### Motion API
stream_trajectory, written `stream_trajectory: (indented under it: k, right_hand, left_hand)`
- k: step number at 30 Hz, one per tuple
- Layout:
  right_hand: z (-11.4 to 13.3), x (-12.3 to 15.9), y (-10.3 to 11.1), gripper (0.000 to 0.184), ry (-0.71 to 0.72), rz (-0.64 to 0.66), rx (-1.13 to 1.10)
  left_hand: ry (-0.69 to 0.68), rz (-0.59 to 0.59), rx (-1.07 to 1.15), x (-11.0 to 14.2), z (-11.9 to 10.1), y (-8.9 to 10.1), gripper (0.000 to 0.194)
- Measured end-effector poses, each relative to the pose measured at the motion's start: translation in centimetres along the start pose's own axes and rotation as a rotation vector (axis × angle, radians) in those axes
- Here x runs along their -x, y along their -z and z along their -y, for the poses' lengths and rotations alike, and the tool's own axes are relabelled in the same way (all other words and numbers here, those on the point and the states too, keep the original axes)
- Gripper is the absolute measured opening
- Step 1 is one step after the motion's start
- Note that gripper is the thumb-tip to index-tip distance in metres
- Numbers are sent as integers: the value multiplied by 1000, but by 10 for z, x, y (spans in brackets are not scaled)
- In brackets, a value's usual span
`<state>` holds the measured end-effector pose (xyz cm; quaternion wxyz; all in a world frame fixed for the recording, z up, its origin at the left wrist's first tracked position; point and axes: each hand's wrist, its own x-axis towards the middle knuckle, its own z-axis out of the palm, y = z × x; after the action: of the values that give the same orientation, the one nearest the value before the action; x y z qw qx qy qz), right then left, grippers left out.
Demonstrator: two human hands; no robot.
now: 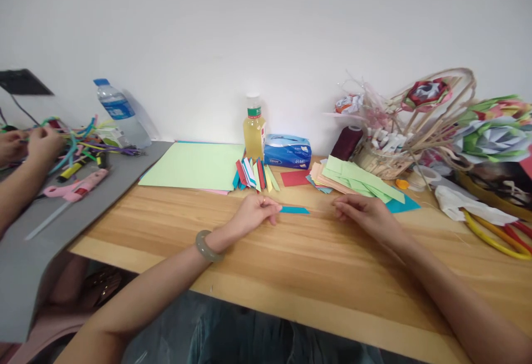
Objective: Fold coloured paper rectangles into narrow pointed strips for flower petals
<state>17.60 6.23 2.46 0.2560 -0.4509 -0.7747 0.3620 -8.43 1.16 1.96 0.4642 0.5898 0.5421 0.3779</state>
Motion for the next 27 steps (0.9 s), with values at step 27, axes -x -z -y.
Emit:
stream_trajectory:
  k: [27]
  right_hand:
    - [28, 10, -20, 37, 252, 251, 170]
  left_hand:
    - [-142, 170, -266, 12, -8, -14, 26]
